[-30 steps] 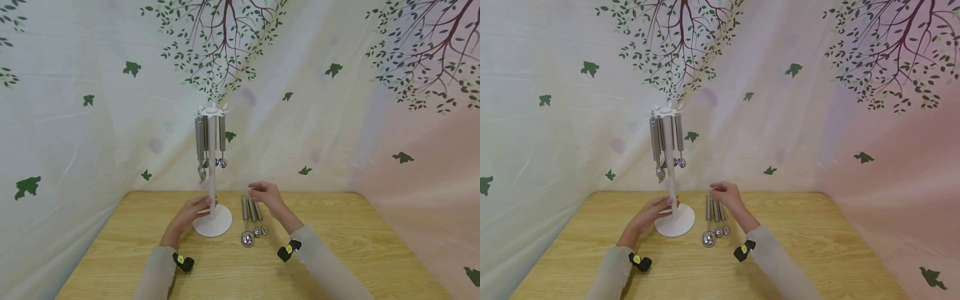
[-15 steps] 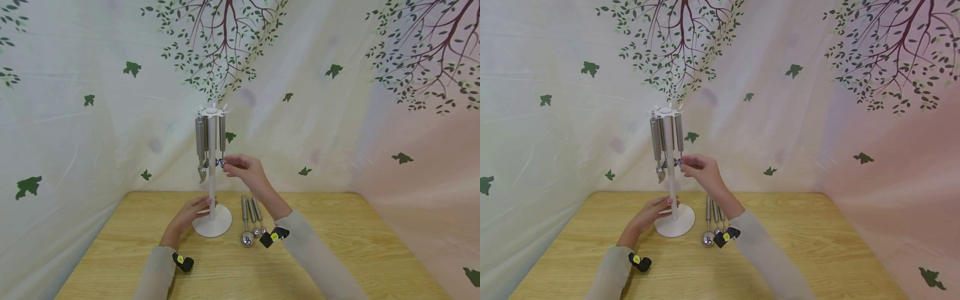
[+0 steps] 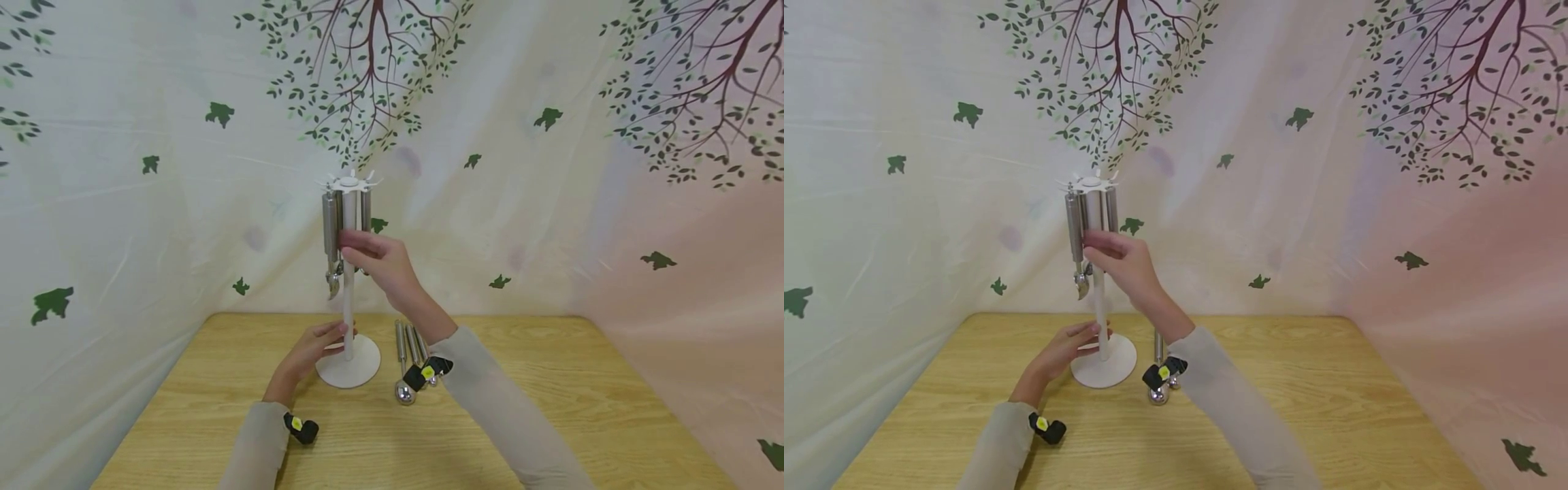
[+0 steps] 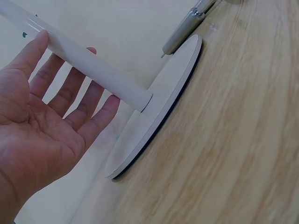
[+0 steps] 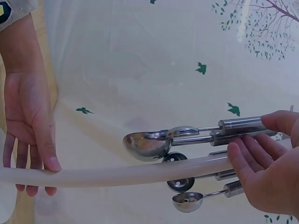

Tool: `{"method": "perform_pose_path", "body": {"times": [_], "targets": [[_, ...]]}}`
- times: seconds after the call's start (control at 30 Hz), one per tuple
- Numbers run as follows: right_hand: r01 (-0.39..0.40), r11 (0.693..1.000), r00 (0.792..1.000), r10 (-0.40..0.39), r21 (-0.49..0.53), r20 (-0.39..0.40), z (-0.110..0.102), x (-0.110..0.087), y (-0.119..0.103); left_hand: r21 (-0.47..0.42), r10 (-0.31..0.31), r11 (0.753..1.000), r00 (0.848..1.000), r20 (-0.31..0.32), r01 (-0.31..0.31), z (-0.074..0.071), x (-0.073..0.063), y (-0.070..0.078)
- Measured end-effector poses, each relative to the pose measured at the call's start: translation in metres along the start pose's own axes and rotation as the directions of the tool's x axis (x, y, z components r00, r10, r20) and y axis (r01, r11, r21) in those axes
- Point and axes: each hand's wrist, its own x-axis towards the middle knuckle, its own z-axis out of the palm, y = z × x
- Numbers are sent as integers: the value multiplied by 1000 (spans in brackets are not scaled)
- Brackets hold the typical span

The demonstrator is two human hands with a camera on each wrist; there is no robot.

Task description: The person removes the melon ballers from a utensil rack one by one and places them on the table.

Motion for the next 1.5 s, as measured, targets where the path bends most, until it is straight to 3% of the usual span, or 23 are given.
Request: {"method": "perform_pose_path", "body": {"times": [0.47, 0.7, 1.07, 1.5], "targets": [[-38, 999, 999, 38, -6, 1, 9, 7, -4, 7, 8, 1000, 1000, 6, -8, -1, -2, 0], [-69, 997, 998, 69, 24, 5, 14, 5, -4, 29, 41, 999, 999, 29, -42, -2, -1, 0], [-49, 998, 999, 50, 43, -10, 17, 3, -4, 22, 3, 1000, 1000, 13, -4, -1, -1, -1], [-89, 995, 996, 87, 55, 34, 16, 4, -15, 34, 22, 999, 1000, 15, -23, -1, -2, -2]]}}
